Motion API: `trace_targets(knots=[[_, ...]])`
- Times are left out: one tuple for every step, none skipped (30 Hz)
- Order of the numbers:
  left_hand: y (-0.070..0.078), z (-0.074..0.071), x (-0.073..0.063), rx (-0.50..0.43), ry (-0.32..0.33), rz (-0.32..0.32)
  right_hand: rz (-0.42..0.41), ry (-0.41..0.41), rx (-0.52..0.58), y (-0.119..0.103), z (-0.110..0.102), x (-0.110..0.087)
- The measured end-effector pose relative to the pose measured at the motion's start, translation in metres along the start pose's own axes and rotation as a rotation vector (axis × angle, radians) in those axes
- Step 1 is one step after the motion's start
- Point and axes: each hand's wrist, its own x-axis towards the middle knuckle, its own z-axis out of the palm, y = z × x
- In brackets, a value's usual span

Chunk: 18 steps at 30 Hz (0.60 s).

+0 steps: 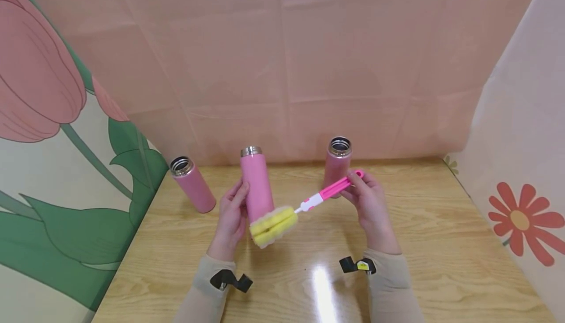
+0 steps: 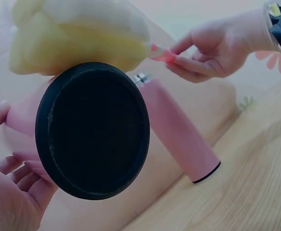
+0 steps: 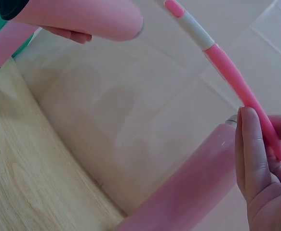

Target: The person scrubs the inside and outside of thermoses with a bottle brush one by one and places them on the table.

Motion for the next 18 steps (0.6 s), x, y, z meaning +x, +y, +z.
trace_targets(knots=[[-0.0001, 0.0001, 0.0001, -0.004, 0.004, -0.001, 0.0, -0.008, -0.002, 0.0002, -0.0002, 0.0001], [-0.0001, 0.0003, 0.0001, -0.009, 0.007, 0.0, -0.002, -0.013, -0.004, 0.0004, -0.0003, 0.0003], [-0.0002, 0.0005, 0.0002, -0.012, 0.009, 0.002, -0.001, -0.019, -0.004, 0.0004, -0.0002, 0.0004], [-0.0003, 0.0006, 0.0004, -0.018, 0.013, 0.003, -0.002, -0.022, -0.008, 0.0005, -0.0002, 0.0005], [-0.0004, 0.0006, 0.0005, -0.019, 0.015, 0.004, 0.0, -0.025, -0.013, 0.0005, 0.0, 0.0005], [-0.0005, 0.0006, 0.0006, -0.019, 0.017, 0.005, 0.001, -0.027, -0.016, 0.0006, -0.0003, 0.0008], [-0.0007, 0.0005, 0.0007, -0.022, 0.018, 0.005, 0.002, -0.028, -0.019, 0.0007, -0.0003, 0.0008], [-0.0007, 0.0003, 0.0006, -0.023, 0.018, 0.006, 0.003, -0.025, -0.022, 0.0007, -0.0002, 0.0009], [-0.0008, 0.0, 0.0006, -0.023, 0.017, 0.005, 0.004, -0.023, -0.028, 0.0007, -0.0001, 0.0009], [-0.0006, -0.0003, 0.0004, -0.023, 0.016, 0.002, 0.006, -0.019, -0.034, 0.0008, -0.0002, 0.001], [-0.0003, -0.0005, 0.0, -0.019, 0.013, 0.001, 0.009, -0.015, -0.039, 0.0007, -0.0003, 0.001], [-0.0001, -0.0004, -0.0002, -0.015, 0.01, 0.0, 0.009, -0.01, -0.037, 0.0009, -0.0004, 0.0012], [-0.0001, -0.0004, -0.0005, -0.011, 0.005, -0.001, 0.008, -0.004, -0.037, 0.0009, -0.0004, 0.0013], [-0.0001, -0.0003, -0.0007, -0.006, -0.001, -0.001, 0.007, 0.003, -0.037, 0.0011, -0.0005, 0.0015], [0.0, 0.0002, -0.0009, -0.002, -0.007, 0.0, 0.007, 0.013, -0.033, 0.0012, -0.0005, 0.0018], [0.0, 0.0009, -0.0011, 0.001, -0.014, 0.001, 0.006, 0.024, -0.019, 0.0013, -0.0004, 0.0022], [-0.0001, 0.0017, -0.0013, 0.002, -0.022, 0.001, 0.005, 0.037, 0.003, 0.0013, -0.0005, 0.0028], [-0.0003, 0.0025, -0.0013, 0.001, -0.029, 0.002, 0.002, 0.052, 0.031, 0.0012, -0.0005, 0.0033]])
